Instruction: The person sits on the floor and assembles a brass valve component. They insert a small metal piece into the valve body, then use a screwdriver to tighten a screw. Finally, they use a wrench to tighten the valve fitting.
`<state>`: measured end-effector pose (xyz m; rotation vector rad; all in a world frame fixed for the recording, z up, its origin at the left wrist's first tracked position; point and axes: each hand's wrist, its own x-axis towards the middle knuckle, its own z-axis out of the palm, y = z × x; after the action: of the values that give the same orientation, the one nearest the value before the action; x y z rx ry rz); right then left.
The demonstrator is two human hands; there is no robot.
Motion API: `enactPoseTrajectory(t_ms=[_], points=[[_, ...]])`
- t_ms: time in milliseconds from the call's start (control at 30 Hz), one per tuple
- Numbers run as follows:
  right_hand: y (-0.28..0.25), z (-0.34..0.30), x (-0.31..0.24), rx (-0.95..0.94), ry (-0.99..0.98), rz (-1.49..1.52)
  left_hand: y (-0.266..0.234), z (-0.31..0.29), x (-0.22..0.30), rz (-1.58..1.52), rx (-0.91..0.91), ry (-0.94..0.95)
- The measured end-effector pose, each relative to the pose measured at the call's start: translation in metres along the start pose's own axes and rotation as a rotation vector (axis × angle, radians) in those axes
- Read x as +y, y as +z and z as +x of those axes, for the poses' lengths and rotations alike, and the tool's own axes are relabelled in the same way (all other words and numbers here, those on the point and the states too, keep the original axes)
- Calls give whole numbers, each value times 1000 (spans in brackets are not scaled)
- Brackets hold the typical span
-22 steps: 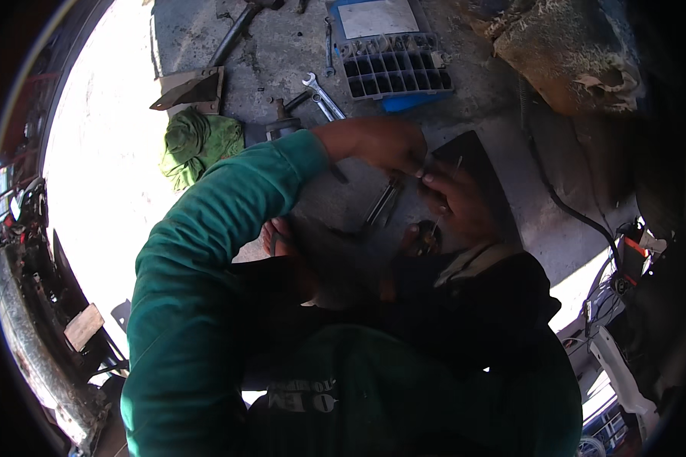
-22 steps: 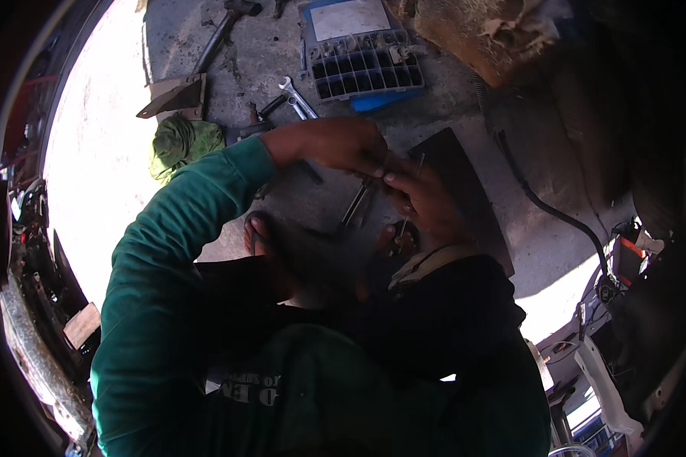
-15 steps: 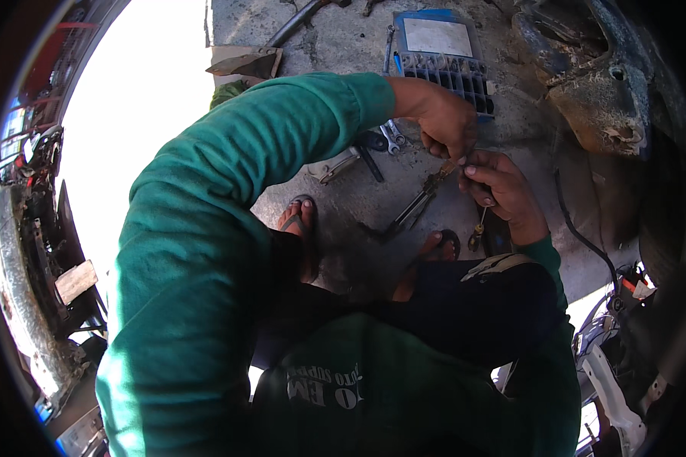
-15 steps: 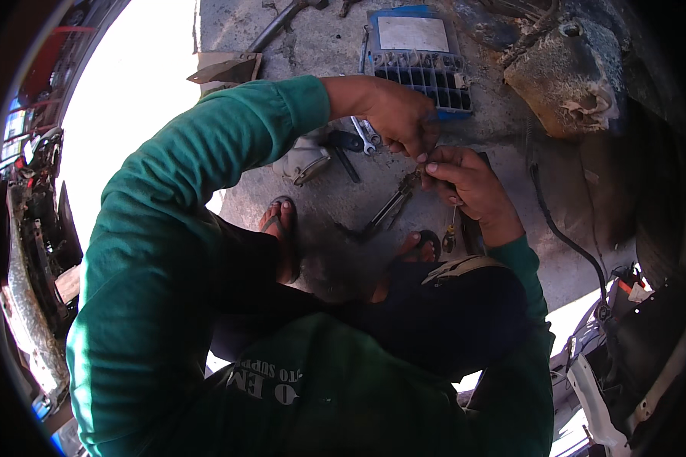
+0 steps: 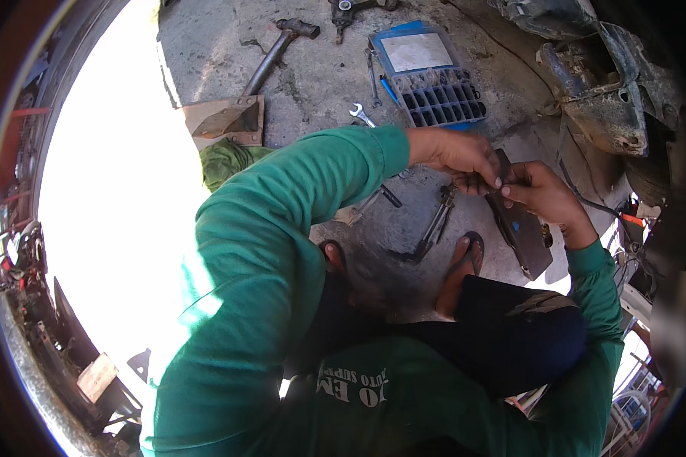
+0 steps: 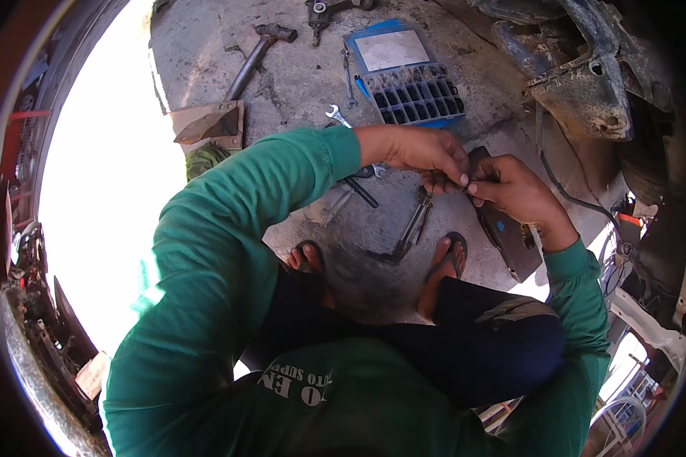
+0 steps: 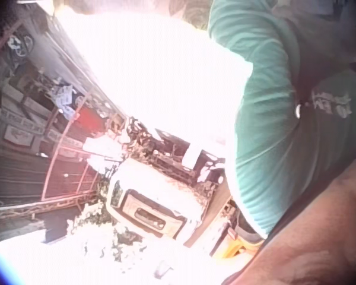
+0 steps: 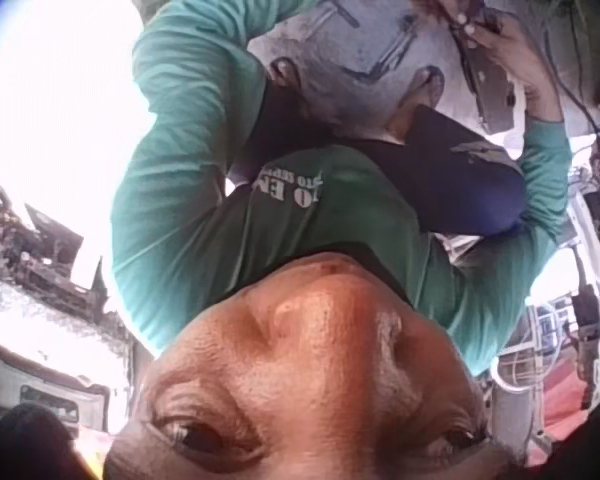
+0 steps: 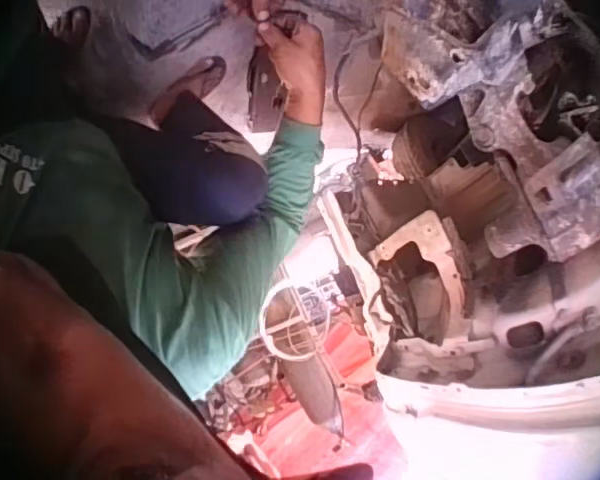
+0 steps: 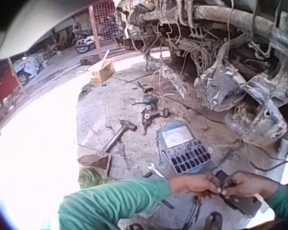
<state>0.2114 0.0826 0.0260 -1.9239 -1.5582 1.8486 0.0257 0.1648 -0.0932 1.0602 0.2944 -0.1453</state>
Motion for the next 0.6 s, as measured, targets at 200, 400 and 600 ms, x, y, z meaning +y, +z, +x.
enactPoseTrajectory(t_ms=[200,400,600], points=[[10,-49,-4,275,48,-248,29,37,-11,-203,-143,221],[25,-88,-21,416,161,-312,54,41,1,-166,-187,361],[33,-87,-28,537,-40,-201,41,18,21,-172,-92,463]])
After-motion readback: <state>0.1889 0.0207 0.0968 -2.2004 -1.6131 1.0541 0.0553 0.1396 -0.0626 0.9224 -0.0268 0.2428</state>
